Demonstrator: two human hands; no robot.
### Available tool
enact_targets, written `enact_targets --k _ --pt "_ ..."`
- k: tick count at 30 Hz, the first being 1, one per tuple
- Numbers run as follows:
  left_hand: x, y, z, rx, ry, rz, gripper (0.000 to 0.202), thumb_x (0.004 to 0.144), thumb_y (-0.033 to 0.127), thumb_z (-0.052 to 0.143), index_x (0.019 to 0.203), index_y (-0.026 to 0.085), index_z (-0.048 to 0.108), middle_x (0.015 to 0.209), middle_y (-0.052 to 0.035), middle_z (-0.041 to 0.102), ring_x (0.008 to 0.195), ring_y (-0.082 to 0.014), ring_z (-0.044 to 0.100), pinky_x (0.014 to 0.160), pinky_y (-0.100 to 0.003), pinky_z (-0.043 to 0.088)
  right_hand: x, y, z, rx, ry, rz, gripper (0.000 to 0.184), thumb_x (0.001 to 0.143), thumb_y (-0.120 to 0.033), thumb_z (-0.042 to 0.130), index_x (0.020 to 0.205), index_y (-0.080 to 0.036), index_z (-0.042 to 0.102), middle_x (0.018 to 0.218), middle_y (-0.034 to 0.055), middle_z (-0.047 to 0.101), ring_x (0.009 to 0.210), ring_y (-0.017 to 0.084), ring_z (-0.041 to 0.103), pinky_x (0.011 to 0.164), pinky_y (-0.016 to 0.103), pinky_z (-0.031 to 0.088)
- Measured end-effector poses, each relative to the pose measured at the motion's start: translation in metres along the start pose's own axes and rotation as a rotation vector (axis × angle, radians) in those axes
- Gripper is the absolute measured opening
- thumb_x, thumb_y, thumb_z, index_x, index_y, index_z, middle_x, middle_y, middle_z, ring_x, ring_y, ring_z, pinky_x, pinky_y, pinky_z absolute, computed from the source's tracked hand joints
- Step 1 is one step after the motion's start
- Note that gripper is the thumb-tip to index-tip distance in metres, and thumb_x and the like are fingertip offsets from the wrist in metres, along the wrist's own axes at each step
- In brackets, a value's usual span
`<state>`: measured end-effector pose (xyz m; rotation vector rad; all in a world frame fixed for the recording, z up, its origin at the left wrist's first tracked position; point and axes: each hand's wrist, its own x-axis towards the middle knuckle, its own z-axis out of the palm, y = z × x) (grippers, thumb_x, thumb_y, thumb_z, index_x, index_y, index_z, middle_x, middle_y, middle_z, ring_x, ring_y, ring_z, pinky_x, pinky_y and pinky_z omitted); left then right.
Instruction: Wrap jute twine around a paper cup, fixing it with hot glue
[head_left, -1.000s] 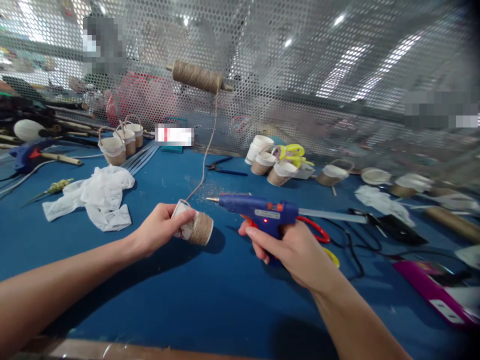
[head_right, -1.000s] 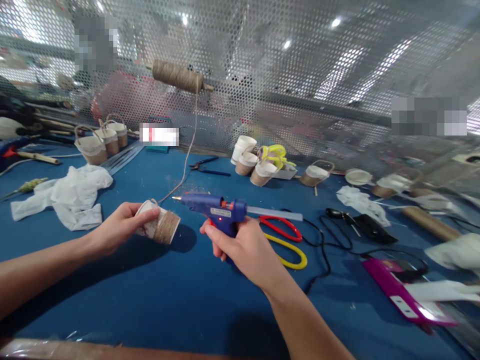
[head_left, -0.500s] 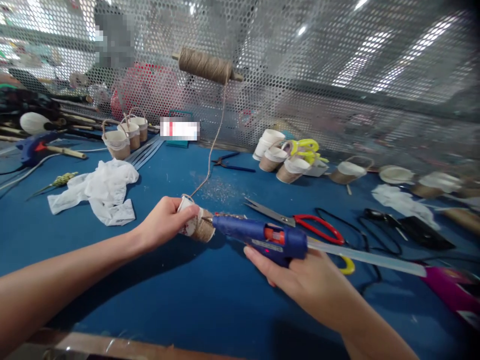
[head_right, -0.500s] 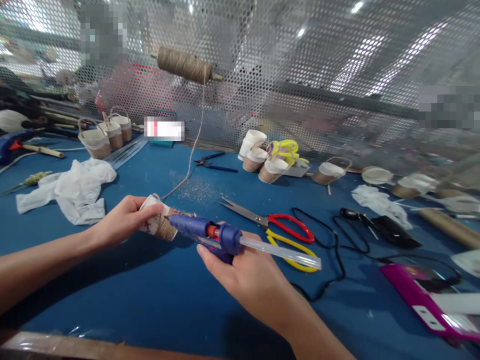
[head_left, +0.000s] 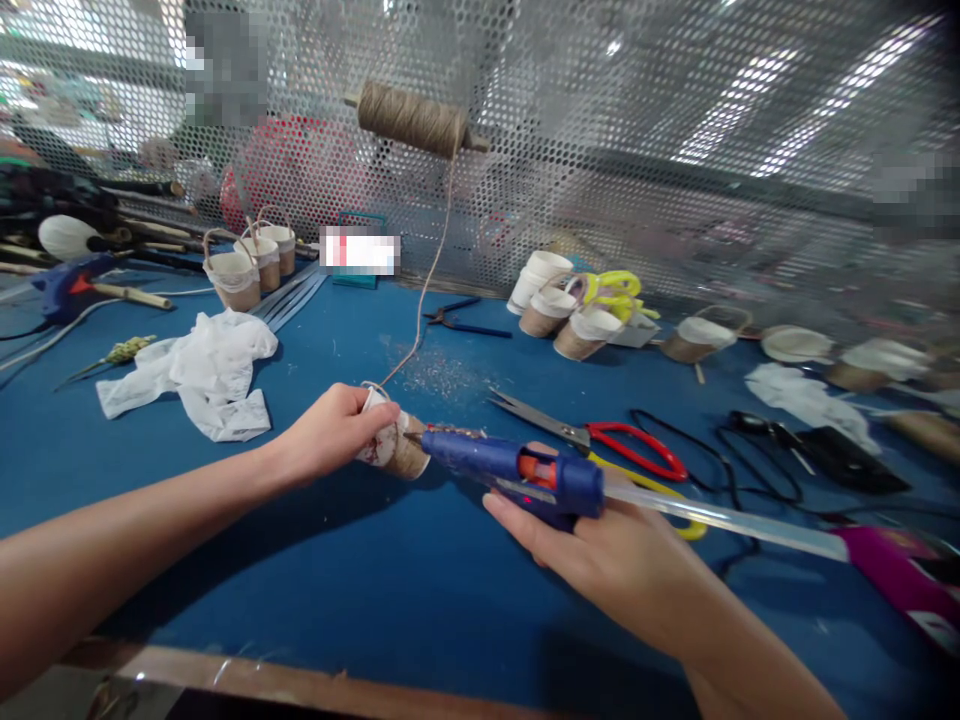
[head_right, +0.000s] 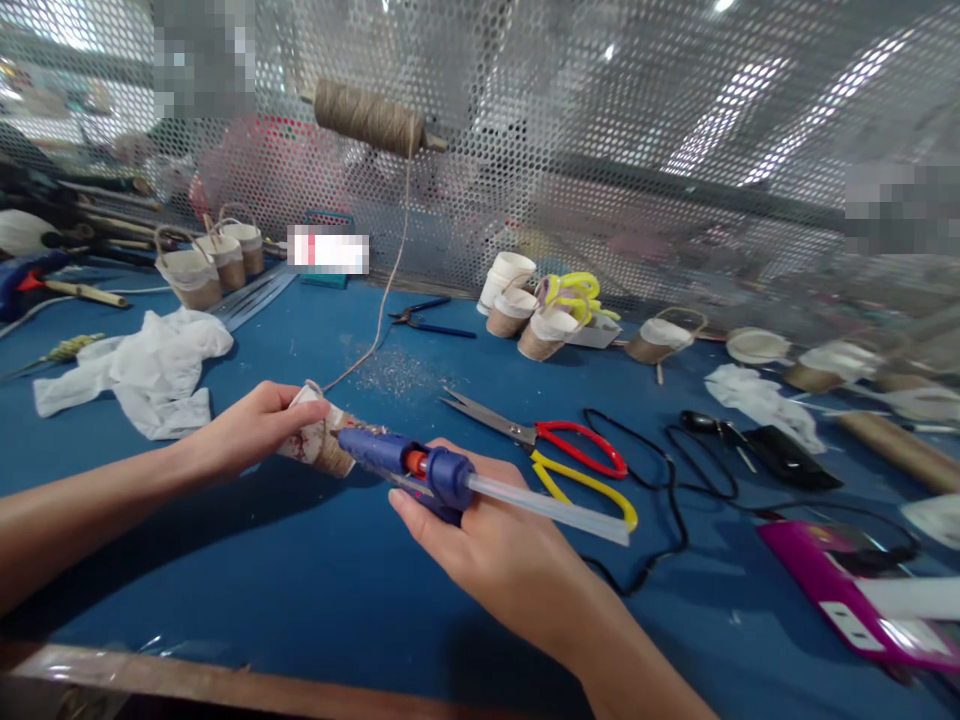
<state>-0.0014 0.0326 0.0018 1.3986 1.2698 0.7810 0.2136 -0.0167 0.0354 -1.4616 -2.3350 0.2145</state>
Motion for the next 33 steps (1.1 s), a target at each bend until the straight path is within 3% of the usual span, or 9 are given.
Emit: enact_targets --k 5,11,18,29,33 --pt "0.0011 0.0014 0.0004 -0.025 -0.014 -0.006 0.024 0.070 0.029 0.051 0.067 0.012 0.068 0.058 -0.0034 0.068 0.054 -0.0159 0.059 0.047 -0.022 0.040 0.0014 -0.0021 -0.0029 -0.027 -0.048 -0.064 0.024 0.079 -0.035 0.044 0.074 -0.023 0.064 0.071 0.0066 0.065 0.067 0.022 0.061 0.060 0.035 0.051" --pt "0.0013 0.0020 0.0010 -0.036 -0.036 -0.002 0.024 0.070 0.028 0.050 0.068 0.013 0.069 0.060 -0.0032 0.069 0.054 -0.0157 0.060 0.048 -0.022 0.041 -0.0018 -0.0013 -0.0025 0.094 -0.043 -0.096 0.020 0.082 -0.031 0.044 0.074 -0.027 0.062 0.058 0.0010 0.061 0.051 0.016 0.055 0.047 0.027 0.046" --pt "0.0022 -0.0003 0.0013 -0.012 0.000 0.004 0.024 0.070 0.028 0.051 0.067 0.013 0.068 0.058 -0.0027 0.068 0.052 -0.0150 0.058 0.046 -0.021 0.039 -0.0032 0.0039 0.0035 -0.050 0.030 -0.043 0.024 0.080 -0.039 0.046 0.075 -0.024 0.064 0.075 0.0067 0.066 0.072 0.023 0.061 0.062 0.035 0.050" --pt "0.0013 -0.0012 0.0012 0.013 0.001 0.019 0.025 0.070 0.031 0.051 0.060 0.012 0.064 0.052 -0.0012 0.063 0.046 -0.0118 0.051 0.044 -0.021 0.036 -0.0041 0.0046 0.0048 -0.019 0.060 -0.070 0.021 0.080 -0.037 0.047 0.075 -0.025 0.064 0.069 0.0049 0.064 0.067 0.021 0.060 0.060 0.031 0.047" --pt "0.0008 -0.0020 0.0017 0.030 -0.006 0.042 0.026 0.071 0.032 0.051 0.062 0.012 0.065 0.053 -0.0014 0.063 0.046 -0.0118 0.051 0.044 -0.021 0.036 -0.0017 0.0076 0.0038 -0.028 0.036 -0.106 0.024 0.081 -0.038 0.044 0.075 -0.025 0.062 0.056 0.0021 0.058 0.062 0.019 0.058 0.060 0.030 0.046"
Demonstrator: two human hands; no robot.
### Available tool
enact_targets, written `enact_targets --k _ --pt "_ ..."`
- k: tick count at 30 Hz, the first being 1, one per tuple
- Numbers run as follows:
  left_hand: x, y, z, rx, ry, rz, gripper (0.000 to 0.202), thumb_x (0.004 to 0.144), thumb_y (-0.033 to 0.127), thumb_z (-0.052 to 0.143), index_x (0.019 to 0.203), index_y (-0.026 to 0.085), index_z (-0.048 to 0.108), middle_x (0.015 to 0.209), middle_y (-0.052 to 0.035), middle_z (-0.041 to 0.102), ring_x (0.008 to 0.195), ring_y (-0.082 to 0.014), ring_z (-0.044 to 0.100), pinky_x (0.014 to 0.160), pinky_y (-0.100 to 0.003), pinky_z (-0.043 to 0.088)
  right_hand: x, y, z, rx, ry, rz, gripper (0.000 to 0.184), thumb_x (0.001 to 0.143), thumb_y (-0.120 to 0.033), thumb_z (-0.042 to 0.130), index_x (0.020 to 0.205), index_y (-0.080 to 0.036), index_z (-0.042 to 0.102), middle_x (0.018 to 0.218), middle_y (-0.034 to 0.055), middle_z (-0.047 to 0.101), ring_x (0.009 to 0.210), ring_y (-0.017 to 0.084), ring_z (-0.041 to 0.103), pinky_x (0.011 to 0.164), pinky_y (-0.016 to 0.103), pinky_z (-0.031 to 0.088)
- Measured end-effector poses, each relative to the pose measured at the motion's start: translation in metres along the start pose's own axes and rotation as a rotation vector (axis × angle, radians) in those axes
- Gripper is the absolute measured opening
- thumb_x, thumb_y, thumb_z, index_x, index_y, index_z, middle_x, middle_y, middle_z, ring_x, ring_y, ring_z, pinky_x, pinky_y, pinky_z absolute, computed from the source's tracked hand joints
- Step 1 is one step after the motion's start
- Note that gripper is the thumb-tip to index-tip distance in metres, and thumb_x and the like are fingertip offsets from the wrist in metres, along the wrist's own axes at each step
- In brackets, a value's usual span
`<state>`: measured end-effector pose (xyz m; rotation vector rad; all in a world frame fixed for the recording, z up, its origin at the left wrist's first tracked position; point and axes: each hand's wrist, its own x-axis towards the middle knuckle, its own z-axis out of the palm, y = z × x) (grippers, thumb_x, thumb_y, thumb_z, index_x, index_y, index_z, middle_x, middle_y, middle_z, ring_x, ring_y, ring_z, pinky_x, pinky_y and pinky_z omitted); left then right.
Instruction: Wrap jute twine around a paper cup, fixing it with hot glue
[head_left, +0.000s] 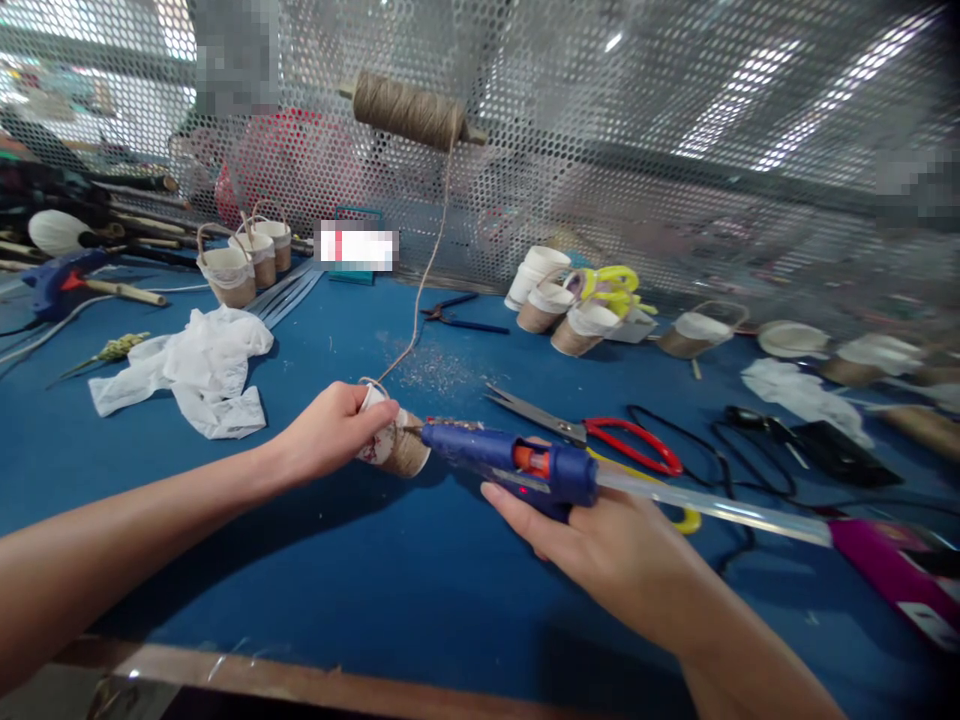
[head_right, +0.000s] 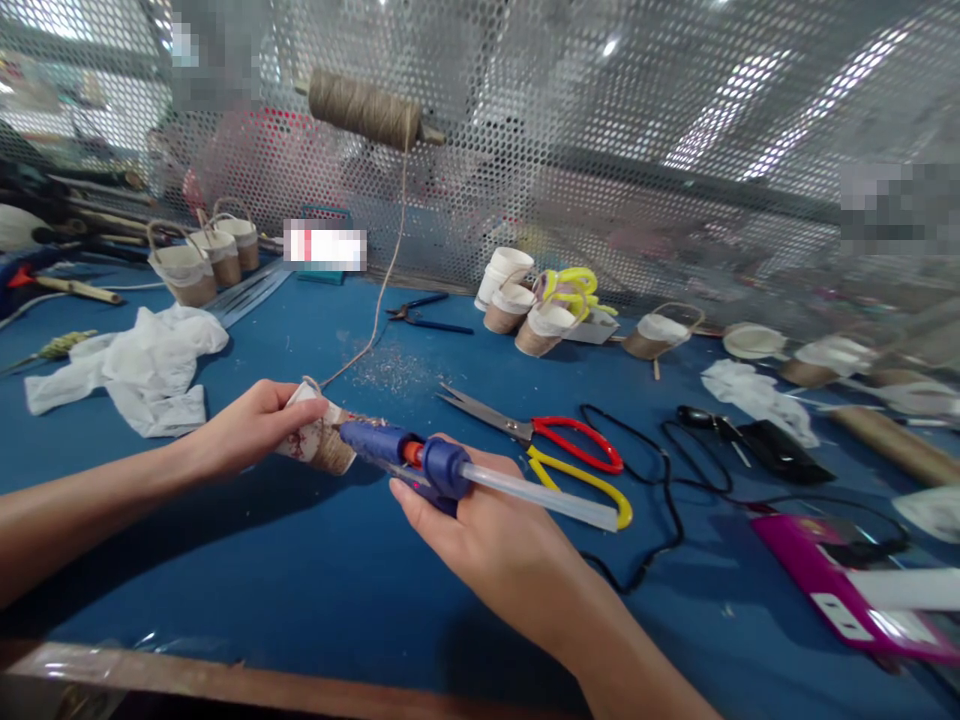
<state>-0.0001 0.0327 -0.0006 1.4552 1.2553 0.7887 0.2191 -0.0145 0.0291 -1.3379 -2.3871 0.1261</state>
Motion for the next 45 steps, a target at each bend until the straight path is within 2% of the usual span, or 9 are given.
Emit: enact_targets --k 6,13,20,24,29,32,35,39,45 --pt "-0.001 0.001 -0.001 0.017 -0.004 -0.002 0.027 0.071 0.032 0.050 0.065 0.012 0.067 0.054 -0.0017 0.063 0.048 -0.0127 0.053 0.045 -0.021 0.037 -0.002 -0.002 -0.001 -0.015 -0.003 0.037 0.024 0.080 -0.039 0.045 0.075 -0.024 0.063 0.067 0.0050 0.062 0.068 0.021 0.059 0.061 0.031 0.047" --pt "-0.001 0.000 0.000 0.031 -0.028 -0.002 0.029 0.073 0.033 0.048 0.068 0.011 0.067 0.057 -0.0021 0.063 0.048 -0.0121 0.052 0.046 -0.021 0.038 0.005 -0.009 -0.009 0.080 -0.113 0.046 0.020 0.079 -0.030 0.047 0.073 -0.024 0.064 0.064 0.0031 0.064 0.055 0.017 0.058 0.054 0.028 0.046" --pt "-0.003 -0.001 0.001 0.056 -0.001 0.025 0.030 0.073 0.036 0.048 0.058 0.012 0.060 0.052 -0.0007 0.059 0.046 -0.0108 0.048 0.044 -0.021 0.036 0.005 -0.002 -0.008 0.012 -0.055 0.028 0.023 0.081 -0.034 0.046 0.071 -0.023 0.063 0.061 0.0020 0.063 0.059 0.017 0.059 0.055 0.026 0.045" --pt "-0.004 -0.001 0.000 0.074 -0.014 0.028 0.030 0.074 0.036 0.046 0.062 0.012 0.060 0.052 -0.0001 0.058 0.046 -0.0105 0.047 0.044 -0.021 0.036 0.004 -0.001 -0.006 -0.017 -0.020 0.006 0.029 0.084 -0.034 0.040 0.072 -0.021 0.062 0.060 0.0021 0.062 0.057 0.016 0.057 0.055 0.026 0.044" --pt "-0.003 -0.001 0.000 0.088 -0.014 0.027 0.030 0.074 0.035 0.046 0.066 0.011 0.063 0.053 -0.0005 0.059 0.046 -0.0107 0.048 0.045 -0.021 0.037 0.004 -0.003 -0.007 0.008 -0.055 -0.004 0.026 0.084 -0.034 0.042 0.074 -0.021 0.063 0.064 0.0022 0.063 0.061 0.017 0.059 0.056 0.026 0.045" --pt "-0.003 0.000 0.000 0.080 -0.022 0.017 0.029 0.073 0.033 0.047 0.069 0.011 0.064 0.056 -0.0015 0.062 0.048 -0.0113 0.051 0.046 -0.021 0.038 0.004 -0.006 -0.008 0.028 -0.060 -0.014 0.026 0.083 -0.033 0.042 0.073 -0.022 0.063 0.059 0.0017 0.061 0.055 0.016 0.057 0.052 0.026 0.044" --pt "-0.003 0.001 0.000 0.057 -0.044 0.010 0.028 0.073 0.030 0.046 0.072 0.011 0.066 0.060 -0.0020 0.065 0.050 -0.0120 0.054 0.047 -0.021 0.039 0.004 -0.010 -0.010 0.058 -0.085 0.003 0.024 0.082 -0.030 0.043 0.070 -0.022 0.063 0.054 0.0010 0.058 0.050 0.015 0.054 0.050 0.026 0.043" --pt "-0.003 0.001 0.000 0.058 -0.043 0.019 0.028 0.074 0.030 0.045 0.070 0.011 0.065 0.060 -0.0020 0.065 0.050 -0.0122 0.054 0.047 -0.021 0.039 0.004 -0.012 -0.011 0.071 -0.116 0.024 0.022 0.080 -0.031 0.045 0.067 -0.021 0.061 0.057 0.0012 0.060 0.055 0.015 0.057 0.052 0.026 0.044" --pt "-0.003 -0.002 0.000 0.097 -0.012 0.046 0.030 0.074 0.036 0.046 0.065 0.012 0.062 0.052 -0.0001 0.058 0.046 -0.0106 0.048 0.045 -0.021 0.037 0.007 -0.009 -0.011 0.009 -0.108 0.091 0.032 0.080 -0.035 0.046 0.050 -0.023 0.049 0.042 -0.0010 0.051 0.059 0.018 0.059 0.053 0.026 0.044"
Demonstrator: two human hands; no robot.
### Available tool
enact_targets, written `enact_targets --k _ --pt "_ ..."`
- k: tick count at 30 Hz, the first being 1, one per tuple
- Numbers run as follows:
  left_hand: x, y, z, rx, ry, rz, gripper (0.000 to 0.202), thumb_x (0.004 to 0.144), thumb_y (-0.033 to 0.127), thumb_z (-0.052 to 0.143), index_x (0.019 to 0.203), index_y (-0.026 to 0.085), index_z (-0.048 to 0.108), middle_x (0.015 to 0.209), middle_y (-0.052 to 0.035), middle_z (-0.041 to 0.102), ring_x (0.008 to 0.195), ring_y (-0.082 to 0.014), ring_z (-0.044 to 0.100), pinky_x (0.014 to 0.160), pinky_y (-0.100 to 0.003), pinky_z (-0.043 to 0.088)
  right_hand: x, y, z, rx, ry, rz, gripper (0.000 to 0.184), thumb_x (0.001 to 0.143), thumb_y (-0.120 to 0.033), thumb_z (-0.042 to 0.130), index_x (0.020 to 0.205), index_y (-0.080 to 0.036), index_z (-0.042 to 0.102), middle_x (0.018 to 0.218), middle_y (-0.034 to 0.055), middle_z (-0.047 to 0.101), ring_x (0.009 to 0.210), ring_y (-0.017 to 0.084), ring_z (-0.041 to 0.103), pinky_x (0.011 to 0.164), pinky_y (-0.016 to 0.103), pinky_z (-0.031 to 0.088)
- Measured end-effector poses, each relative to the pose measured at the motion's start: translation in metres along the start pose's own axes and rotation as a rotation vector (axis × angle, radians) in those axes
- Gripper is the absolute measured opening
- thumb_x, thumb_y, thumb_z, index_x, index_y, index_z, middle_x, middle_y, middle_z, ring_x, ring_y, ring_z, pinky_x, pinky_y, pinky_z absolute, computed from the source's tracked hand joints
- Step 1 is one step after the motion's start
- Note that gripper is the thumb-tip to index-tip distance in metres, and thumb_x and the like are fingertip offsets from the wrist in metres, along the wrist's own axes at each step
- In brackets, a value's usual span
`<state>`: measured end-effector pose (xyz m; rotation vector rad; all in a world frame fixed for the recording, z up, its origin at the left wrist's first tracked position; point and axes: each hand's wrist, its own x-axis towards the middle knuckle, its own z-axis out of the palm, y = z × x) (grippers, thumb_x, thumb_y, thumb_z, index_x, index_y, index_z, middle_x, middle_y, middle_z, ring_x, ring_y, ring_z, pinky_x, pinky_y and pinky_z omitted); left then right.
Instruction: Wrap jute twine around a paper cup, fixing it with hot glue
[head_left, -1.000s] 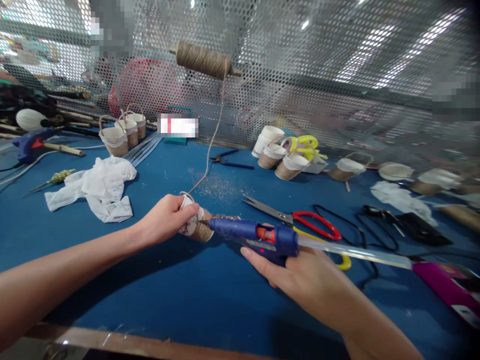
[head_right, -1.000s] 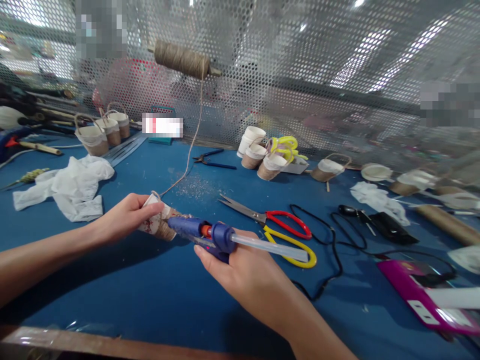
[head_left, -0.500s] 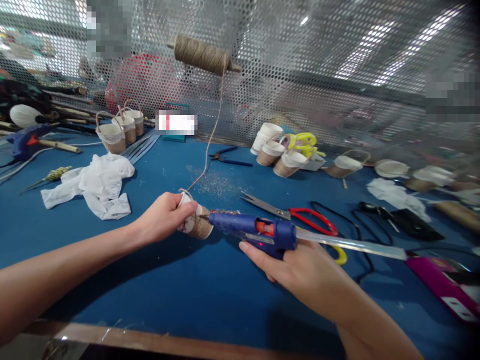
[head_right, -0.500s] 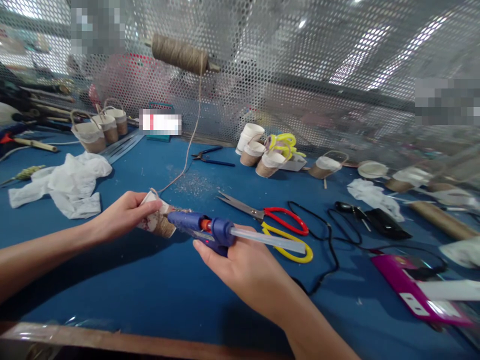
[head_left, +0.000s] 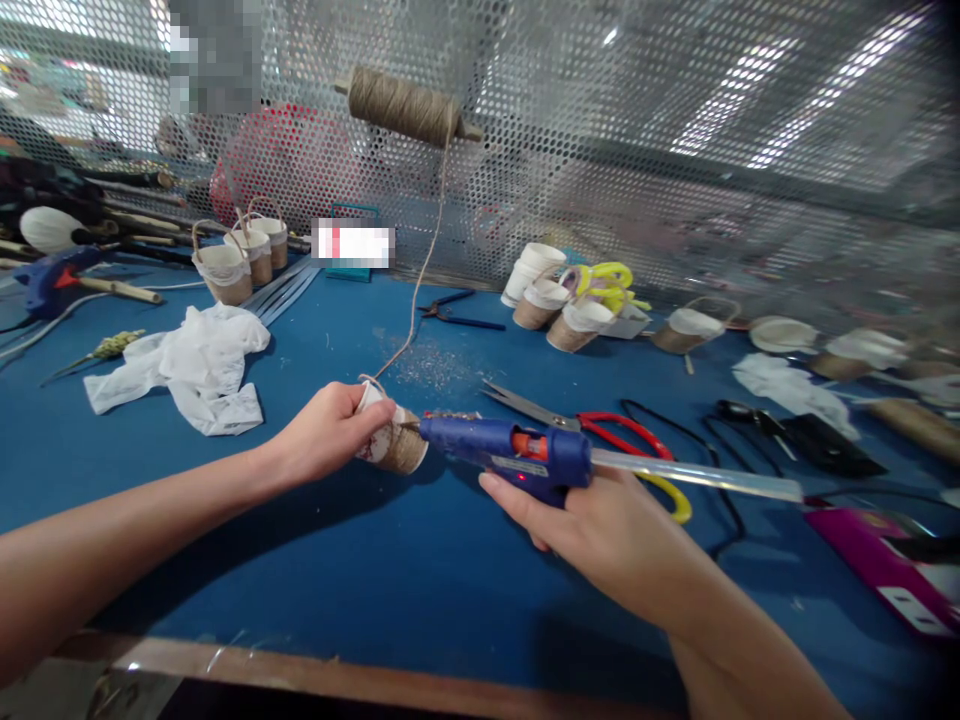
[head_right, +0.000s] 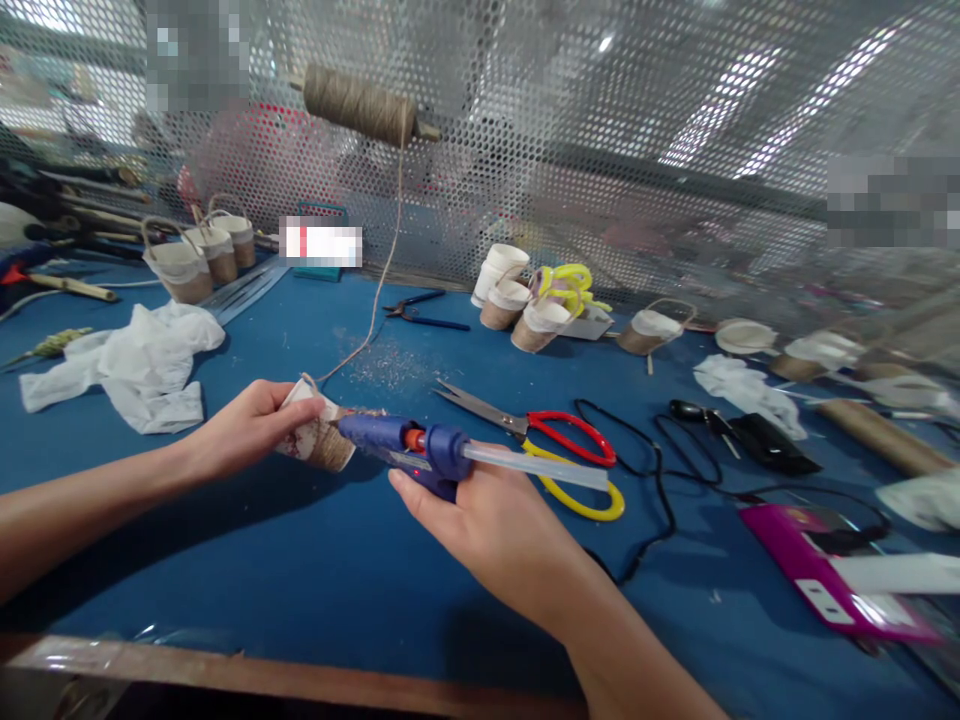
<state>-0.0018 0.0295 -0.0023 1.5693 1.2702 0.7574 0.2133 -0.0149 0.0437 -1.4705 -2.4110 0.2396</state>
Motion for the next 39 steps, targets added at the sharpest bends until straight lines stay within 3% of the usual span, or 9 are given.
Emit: enact_targets --k 7,15,24,39 --pt "-0.0010 -0.0034 0.0018 0.006 -0.015 0.006 0.034 0.076 0.039 0.042 0.065 0.012 0.058 0.051 0.0020 0.049 0.046 -0.0095 0.042 0.045 -0.021 0.034 0.0019 0.0028 0.0000 0.069 -0.061 0.123 0.040 0.077 -0.039 0.050 0.042 -0.023 0.041 0.035 -0.0033 0.047 0.051 0.016 0.057 0.053 0.026 0.044" --pt "-0.0052 -0.0024 -0.0008 -0.014 -0.053 0.056 0.030 0.075 0.037 0.045 0.068 0.012 0.061 0.056 0.0000 0.057 0.051 -0.0118 0.049 0.049 -0.022 0.040 0.0054 0.0015 -0.0014 0.328 -0.194 0.290 0.045 0.077 -0.044 0.049 0.040 -0.022 0.040 0.039 -0.0035 0.049 0.040 0.010 0.051 0.045 0.020 0.045" --pt "-0.0057 -0.0011 -0.0019 0.010 -0.106 0.038 0.036 0.078 0.041 0.040 0.074 0.010 0.059 0.059 0.0001 0.053 0.053 -0.0115 0.046 0.052 -0.023 0.039 0.0051 0.0012 -0.0042 0.380 -0.205 0.278 0.041 0.077 -0.042 0.050 0.043 -0.021 0.041 0.044 -0.0031 0.053 0.045 0.011 0.057 0.047 0.020 0.048" --pt "-0.0063 -0.0004 -0.0012 0.001 -0.067 0.048 0.030 0.075 0.037 0.045 0.066 0.012 0.059 0.056 0.0001 0.055 0.051 -0.0114 0.046 0.049 -0.022 0.037 0.0012 -0.0002 -0.0037 0.261 -0.134 0.226 0.025 0.077 -0.043 0.049 0.067 -0.021 0.058 0.037 -0.0061 0.049 0.033 0.012 0.051 0.040 0.021 0.044"
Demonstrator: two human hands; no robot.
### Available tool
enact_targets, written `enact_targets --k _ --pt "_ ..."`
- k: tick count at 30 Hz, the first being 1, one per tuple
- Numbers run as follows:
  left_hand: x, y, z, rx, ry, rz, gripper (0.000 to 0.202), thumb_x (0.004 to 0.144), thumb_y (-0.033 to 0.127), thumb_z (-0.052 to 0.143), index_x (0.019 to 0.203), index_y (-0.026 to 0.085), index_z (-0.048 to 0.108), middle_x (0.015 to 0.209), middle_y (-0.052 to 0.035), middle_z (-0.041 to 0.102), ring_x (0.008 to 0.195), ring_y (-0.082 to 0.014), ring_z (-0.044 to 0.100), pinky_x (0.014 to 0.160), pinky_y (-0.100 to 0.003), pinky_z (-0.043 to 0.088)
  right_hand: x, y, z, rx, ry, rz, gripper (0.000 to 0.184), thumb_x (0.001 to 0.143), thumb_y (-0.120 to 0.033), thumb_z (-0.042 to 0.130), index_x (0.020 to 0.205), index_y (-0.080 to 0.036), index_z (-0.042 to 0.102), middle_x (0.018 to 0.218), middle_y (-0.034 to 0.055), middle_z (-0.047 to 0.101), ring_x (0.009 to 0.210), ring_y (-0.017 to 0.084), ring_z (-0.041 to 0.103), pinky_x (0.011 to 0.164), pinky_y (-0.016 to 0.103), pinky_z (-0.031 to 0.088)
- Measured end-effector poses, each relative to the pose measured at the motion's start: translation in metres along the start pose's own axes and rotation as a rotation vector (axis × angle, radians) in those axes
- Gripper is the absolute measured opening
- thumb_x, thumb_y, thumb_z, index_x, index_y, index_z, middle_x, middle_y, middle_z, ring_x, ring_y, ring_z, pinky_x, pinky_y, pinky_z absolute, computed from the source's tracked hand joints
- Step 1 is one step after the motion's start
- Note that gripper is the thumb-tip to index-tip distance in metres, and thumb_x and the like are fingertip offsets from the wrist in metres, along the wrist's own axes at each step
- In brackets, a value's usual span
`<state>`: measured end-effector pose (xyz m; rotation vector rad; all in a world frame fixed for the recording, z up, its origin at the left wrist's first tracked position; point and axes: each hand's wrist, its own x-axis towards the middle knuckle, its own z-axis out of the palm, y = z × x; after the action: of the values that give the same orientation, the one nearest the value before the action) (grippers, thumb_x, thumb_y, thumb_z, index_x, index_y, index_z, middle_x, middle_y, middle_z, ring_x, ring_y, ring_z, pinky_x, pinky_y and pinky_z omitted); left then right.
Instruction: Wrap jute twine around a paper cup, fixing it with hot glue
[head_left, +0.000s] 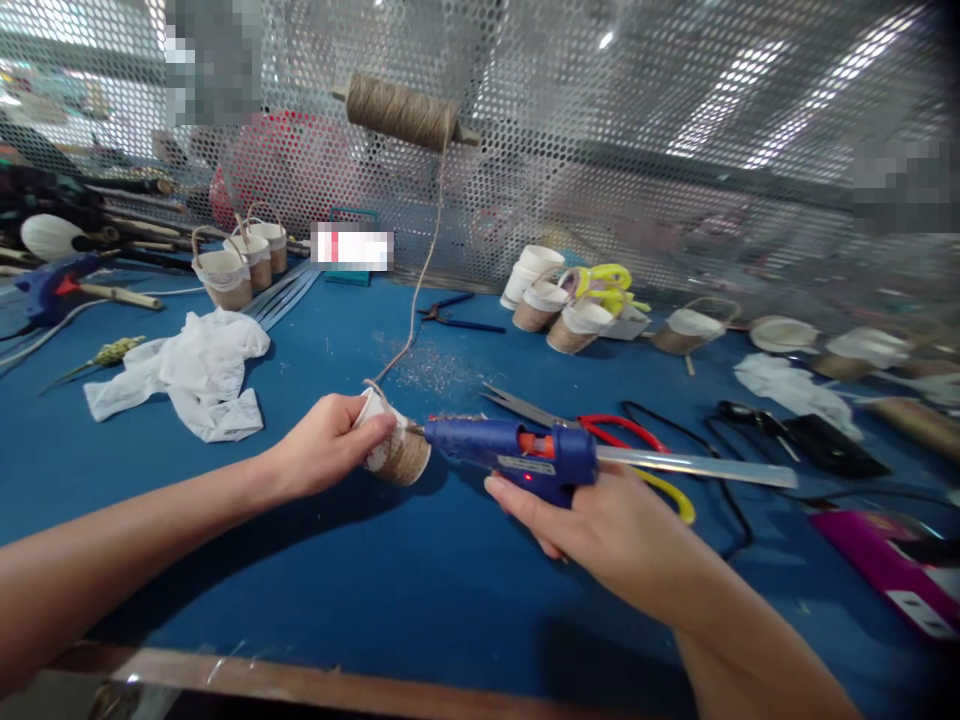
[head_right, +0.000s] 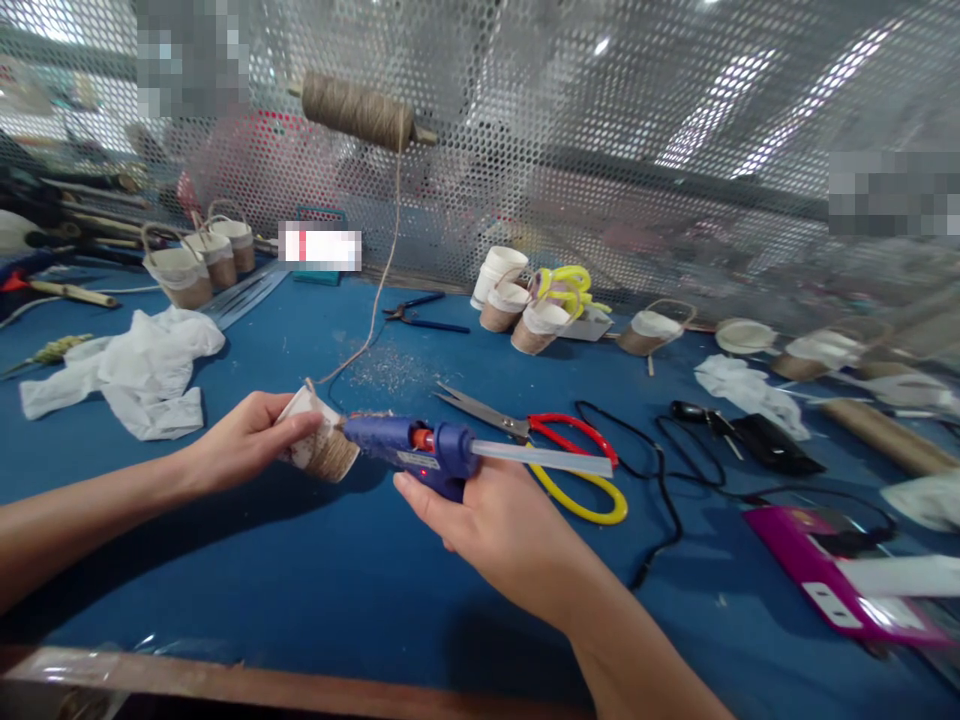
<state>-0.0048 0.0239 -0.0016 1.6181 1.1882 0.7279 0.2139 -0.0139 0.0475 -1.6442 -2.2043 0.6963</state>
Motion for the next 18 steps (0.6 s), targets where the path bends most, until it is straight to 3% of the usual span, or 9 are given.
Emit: enact_targets --k 5,11,18 --pt "0.0016 0.0006 0.0005 -0.020 0.014 -0.012 0.029 0.074 0.036 0.046 0.061 0.013 0.058 0.056 -0.0005 0.056 0.052 -0.0118 0.047 0.049 -0.022 0.038 -0.0025 0.0016 0.0020 -0.049 0.035 -0.060 0.025 0.077 -0.040 0.050 0.059 -0.023 0.054 0.033 -0.0073 0.046 0.032 0.011 0.049 0.040 0.021 0.042" --pt "0.0018 0.0015 0.0014 -0.021 0.017 -0.013 0.028 0.074 0.036 0.047 0.060 0.013 0.057 0.056 -0.0007 0.057 0.052 -0.0118 0.048 0.048 -0.021 0.038 -0.0032 -0.0006 0.0015 -0.067 0.013 -0.053 0.043 0.079 -0.040 0.048 0.041 -0.022 0.038 0.033 -0.0060 0.046 0.031 0.009 0.046 0.039 0.022 0.041" --pt "0.0016 -0.0006 0.0019 -0.014 0.018 0.003 0.028 0.075 0.036 0.046 0.062 0.013 0.058 0.055 -0.0001 0.056 0.052 -0.0118 0.048 0.049 -0.022 0.039 0.0005 -0.0010 0.0020 -0.001 0.029 -0.028 0.030 0.077 -0.039 0.049 0.052 -0.023 0.048 0.034 -0.0062 0.046 0.033 0.011 0.049 0.040 0.021 0.043"
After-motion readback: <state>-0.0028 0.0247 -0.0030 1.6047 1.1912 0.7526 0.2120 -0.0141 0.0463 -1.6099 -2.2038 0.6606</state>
